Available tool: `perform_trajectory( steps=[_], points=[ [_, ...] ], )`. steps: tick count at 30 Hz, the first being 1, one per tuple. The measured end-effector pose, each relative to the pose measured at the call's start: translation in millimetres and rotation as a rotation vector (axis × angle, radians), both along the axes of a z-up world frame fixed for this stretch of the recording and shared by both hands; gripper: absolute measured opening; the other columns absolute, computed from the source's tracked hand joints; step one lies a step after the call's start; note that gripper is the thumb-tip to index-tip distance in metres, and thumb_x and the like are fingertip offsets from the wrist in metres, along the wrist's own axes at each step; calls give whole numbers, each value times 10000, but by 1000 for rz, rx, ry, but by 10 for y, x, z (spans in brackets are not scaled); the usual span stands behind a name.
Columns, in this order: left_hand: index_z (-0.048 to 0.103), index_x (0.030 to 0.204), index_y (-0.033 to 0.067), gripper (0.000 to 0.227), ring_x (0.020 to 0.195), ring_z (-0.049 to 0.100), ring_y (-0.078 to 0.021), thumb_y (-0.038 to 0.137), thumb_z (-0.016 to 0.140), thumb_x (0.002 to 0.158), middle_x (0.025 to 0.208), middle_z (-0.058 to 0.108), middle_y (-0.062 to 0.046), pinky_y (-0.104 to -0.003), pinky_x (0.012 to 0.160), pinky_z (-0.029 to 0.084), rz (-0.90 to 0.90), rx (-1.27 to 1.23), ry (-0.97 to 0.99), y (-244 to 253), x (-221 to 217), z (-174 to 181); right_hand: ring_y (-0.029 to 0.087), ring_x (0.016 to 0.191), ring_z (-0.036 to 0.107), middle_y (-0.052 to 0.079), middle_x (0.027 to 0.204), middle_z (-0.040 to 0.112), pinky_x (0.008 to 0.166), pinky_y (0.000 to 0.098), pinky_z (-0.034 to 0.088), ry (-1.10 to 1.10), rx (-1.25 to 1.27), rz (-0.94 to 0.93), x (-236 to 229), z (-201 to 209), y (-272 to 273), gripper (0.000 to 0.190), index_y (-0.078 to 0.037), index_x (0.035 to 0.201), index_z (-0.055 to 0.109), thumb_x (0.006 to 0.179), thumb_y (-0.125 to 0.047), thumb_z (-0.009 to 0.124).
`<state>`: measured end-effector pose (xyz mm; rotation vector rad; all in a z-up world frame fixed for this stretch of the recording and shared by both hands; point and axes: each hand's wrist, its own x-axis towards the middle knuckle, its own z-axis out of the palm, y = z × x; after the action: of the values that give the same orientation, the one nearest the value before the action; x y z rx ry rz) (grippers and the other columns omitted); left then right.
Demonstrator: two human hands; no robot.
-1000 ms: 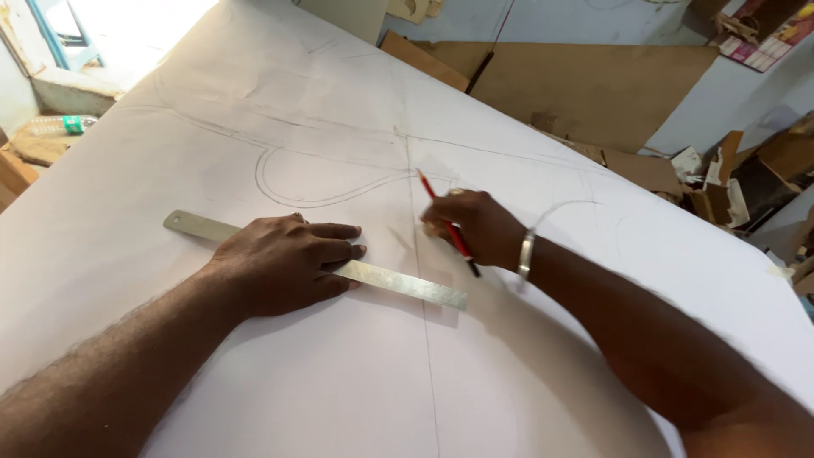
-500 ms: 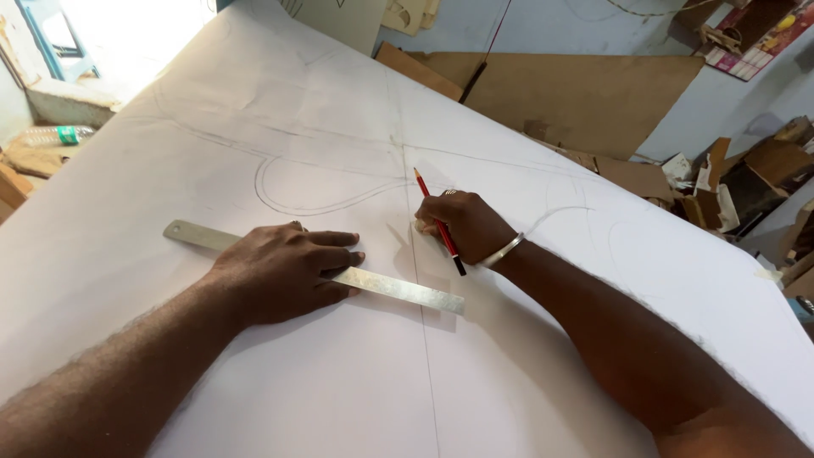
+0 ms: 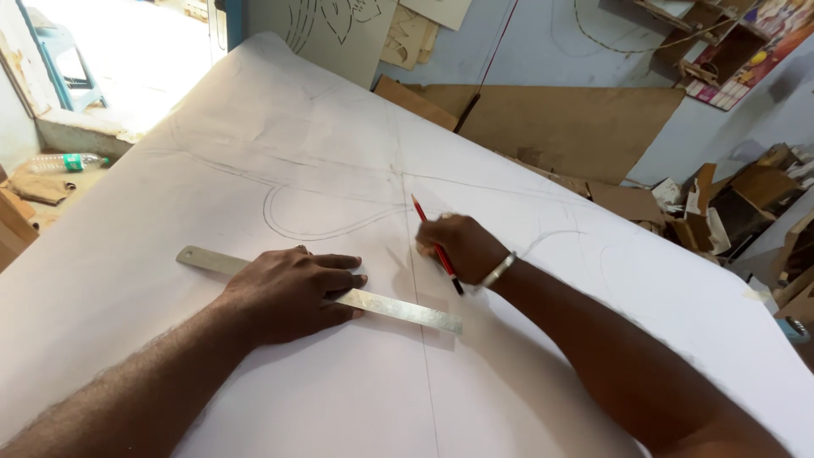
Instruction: Drawing outline templates on a large white sheet using a pencil and a metal ruler.
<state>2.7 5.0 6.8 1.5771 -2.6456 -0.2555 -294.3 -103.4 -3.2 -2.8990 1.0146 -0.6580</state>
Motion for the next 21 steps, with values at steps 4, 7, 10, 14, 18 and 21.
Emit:
perform_trajectory(
  steps=[4,7,10,14,18,21],
  points=[
    [599,1413,402,494,1220,619,-144,521,593,934,1530,463,201,-361,1055,526,6,14,27,7,13,-3,274,694,649,97,749,717,722,396,545,126,107,75,-334,120,248,64,-62,849,660,851,-58,724],
    [599,1413,394,500,1220,619,-141,535,591,933,1530,465,197,-362,1058,524,1,14,29,6,26,-19,260,813,722,108,880,768,776,392,587,-3,159,114,-596,201,270,94,-55,866,677,830,-64,763],
    [600,1412,394,498,1221,616,-140,533,587,934,1526,470,196,-362,1054,526,1,9,28,9,13,-36,232,948,774,96,966,784,839,370,631,-137,185,-49,-649,285,329,131,-55,867,635,851,-77,763],
    [609,1401,396,495,1227,607,-140,552,583,932,1514,475,192,-364,1057,519,5,2,19,-15,13,-50,245,993,764,99,984,789,828,383,624,-43,123,-27,-595,203,340,169,-56,848,615,914,-114,759],
    [605,1403,396,490,1207,627,-139,543,578,936,1522,475,209,-349,1050,538,19,20,-4,35,0,20,254,1032,759,101,917,773,830,382,626,6,119,-9,-555,31,296,124,-64,877,630,916,-94,744],
    [605,1402,390,494,1220,618,-136,546,583,934,1521,472,202,-355,1041,538,9,12,3,12,-2,5,260,998,750,99,971,793,811,390,615,-22,158,-14,-471,4,223,140,-67,850,608,906,-73,736]
  ],
)
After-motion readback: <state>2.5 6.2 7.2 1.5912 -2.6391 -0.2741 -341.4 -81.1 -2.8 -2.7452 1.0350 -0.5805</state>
